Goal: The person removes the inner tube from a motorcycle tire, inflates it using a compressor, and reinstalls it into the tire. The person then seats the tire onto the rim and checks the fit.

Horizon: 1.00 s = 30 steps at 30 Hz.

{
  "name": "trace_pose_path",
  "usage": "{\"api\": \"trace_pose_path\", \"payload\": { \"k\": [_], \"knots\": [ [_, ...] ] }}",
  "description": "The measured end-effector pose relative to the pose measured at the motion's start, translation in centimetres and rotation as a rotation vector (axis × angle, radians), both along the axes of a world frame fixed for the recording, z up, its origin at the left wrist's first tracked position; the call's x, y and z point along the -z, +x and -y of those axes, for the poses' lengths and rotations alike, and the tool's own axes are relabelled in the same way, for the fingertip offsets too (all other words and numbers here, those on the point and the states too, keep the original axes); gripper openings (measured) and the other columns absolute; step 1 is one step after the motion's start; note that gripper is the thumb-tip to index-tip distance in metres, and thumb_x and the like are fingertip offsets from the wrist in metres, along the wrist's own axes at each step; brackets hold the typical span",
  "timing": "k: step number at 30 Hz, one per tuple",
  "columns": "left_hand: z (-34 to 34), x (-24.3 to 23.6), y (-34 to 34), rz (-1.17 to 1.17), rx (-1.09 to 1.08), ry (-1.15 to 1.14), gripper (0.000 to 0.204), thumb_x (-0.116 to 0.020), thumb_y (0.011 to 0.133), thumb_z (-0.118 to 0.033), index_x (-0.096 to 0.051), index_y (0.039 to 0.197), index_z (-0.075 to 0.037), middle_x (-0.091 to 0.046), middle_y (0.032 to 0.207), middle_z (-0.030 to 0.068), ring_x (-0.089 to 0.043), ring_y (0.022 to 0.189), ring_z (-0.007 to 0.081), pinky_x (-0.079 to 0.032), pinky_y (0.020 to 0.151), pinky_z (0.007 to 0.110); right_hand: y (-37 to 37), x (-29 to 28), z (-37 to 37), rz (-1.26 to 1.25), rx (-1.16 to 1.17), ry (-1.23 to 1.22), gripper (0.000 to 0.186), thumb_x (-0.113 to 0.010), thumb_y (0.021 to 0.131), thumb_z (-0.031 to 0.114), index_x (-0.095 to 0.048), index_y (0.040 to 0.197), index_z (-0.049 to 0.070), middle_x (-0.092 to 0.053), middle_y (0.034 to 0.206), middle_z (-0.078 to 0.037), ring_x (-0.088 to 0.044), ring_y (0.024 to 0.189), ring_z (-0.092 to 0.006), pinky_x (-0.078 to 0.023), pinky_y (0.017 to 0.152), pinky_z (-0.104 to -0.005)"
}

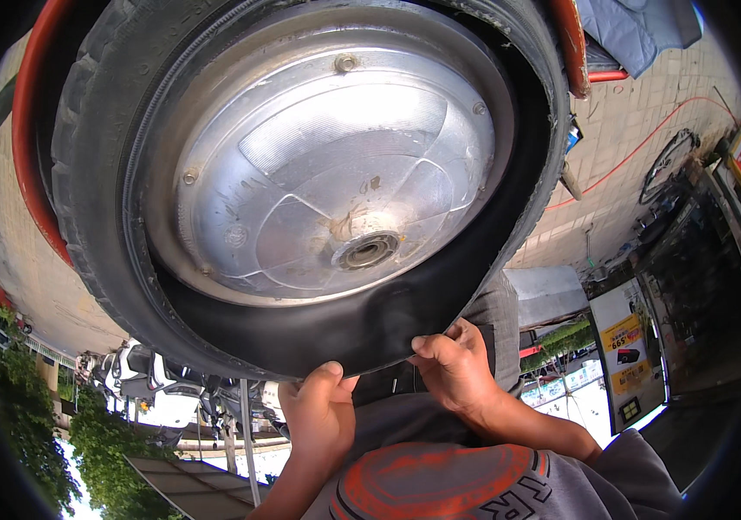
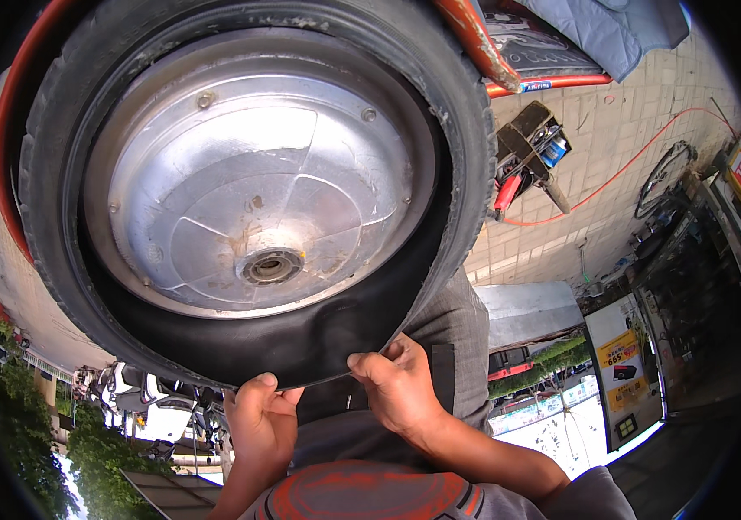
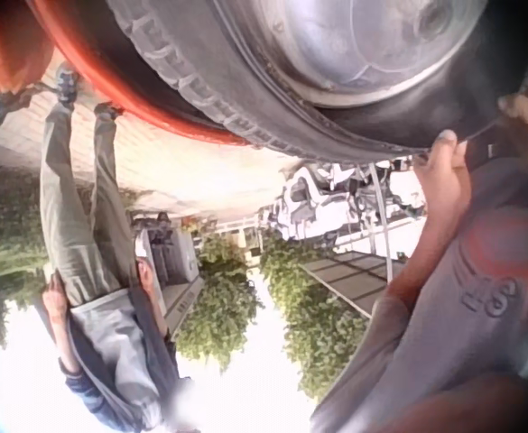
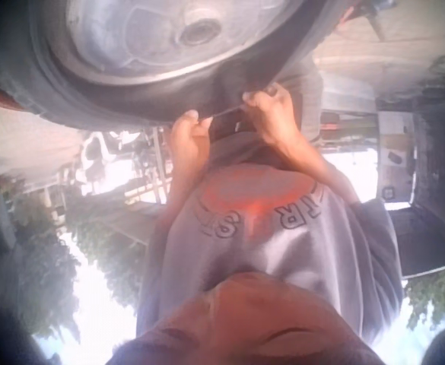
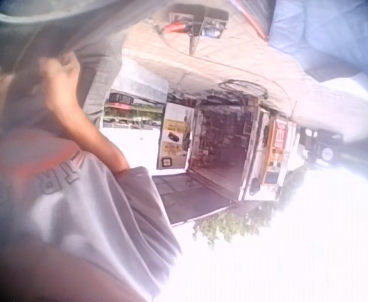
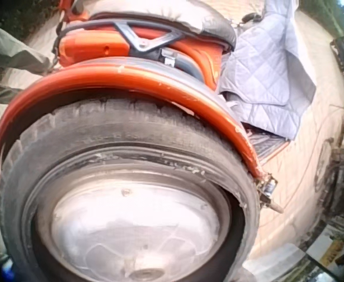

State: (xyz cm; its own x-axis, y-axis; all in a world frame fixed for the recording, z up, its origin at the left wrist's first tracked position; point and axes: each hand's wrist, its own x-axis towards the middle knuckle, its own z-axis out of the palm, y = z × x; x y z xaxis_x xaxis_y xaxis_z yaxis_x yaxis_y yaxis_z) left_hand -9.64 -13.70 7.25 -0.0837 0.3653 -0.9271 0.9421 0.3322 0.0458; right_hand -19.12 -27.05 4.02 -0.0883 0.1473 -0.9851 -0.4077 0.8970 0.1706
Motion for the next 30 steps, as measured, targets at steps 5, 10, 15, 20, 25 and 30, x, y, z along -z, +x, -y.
{"api": "trace_pose_path", "payload": {
  "k": [5,10,15,20,25,30],
  "knots": [
    [0.3,-0.1,-0.4,0.075,-0.096,-0.088,0.027,-0.058,0.078,0.005,-0.054,0.105,0.005,-0.061,0.093,0.0114,-0.064,0.086,0.0219,-0.054,0.084,0.042,-1.0,0.3,-0.4,0.035,0.131,-0.003,0.019,-0.065,0.075,-0.004,-0.062,0.093,-0.004,-0.066,0.086,-0.008,-0.064,0.074,-0.0158,-0.053,0.073,-0.0317],
    [0.3,-0.1,-0.5,0.076,0.014,-0.068,0.047,-0.056,0.076,-0.002,-0.054,0.123,-0.004,-0.064,0.111,0.0105,-0.064,0.105,0.0262,-0.053,0.093,0.049,-0.2,-0.1,0.0,0.033,0.161,0.005,0.017,-0.066,0.075,-0.004,-0.063,0.092,-0.003,-0.066,0.084,-0.006,-0.064,0.074,-0.0156,-0.052,0.071,-0.0308],
    [0.8,0.1,-0.4,0.091,-0.069,-0.045,0.043,-0.056,0.076,0.005,-0.052,0.119,0.0,-0.061,0.1,0.0097,-0.063,0.09,0.0187,-0.054,0.082,0.037,0.1,0.1,0.1,0.01,0.129,-0.012,0.01,-0.066,0.076,-0.003,-0.064,0.086,-0.001,-0.065,0.077,-0.006,-0.064,0.069,-0.0157,-0.053,0.068,-0.0292],
    [0.6,0.2,-0.4,0.111,-0.049,-0.096,0.049,-0.055,0.077,0.005,-0.049,0.125,-0.001,-0.061,0.1,0.009,-0.062,0.088,0.0175,-0.054,0.08,0.035,0.2,0.3,0.1,0.051,0.142,-0.002,0.015,-0.065,0.078,-0.002,-0.063,0.093,-0.001,-0.066,0.082,-0.006,-0.064,0.074,-0.0154,-0.052,0.071,-0.0282],
    [0.0,0.4,-0.6,0.116,-0.009,-0.101,0.049,-0.055,0.077,0.004,-0.049,0.125,-0.001,-0.061,0.102,0.0089,-0.062,0.088,0.017,-0.055,0.074,0.032,-0.5,0.0,-0.5,0.071,0.204,0.017,0.029,-0.067,0.088,0.016,-0.058,0.113,0.003,-0.066,0.103,-0.005,-0.062,0.096,-0.0145,-0.048,0.085,-0.0307],
    [-0.5,0.7,-0.9,0.057,0.14,-0.062,0.05,-0.053,0.081,-0.006,-0.048,0.13,0.001,-0.061,0.118,0.0125,-0.063,0.107,0.0264,-0.052,0.096,0.046,-2.2,-0.2,-0.7,0.199,0.242,0.071,0.065,-0.058,0.093,0.051,-0.041,0.139,0.008,-0.053,0.134,-0.004,-0.05,0.123,-0.0201,-0.038,0.103,-0.0419]
  ]
}}
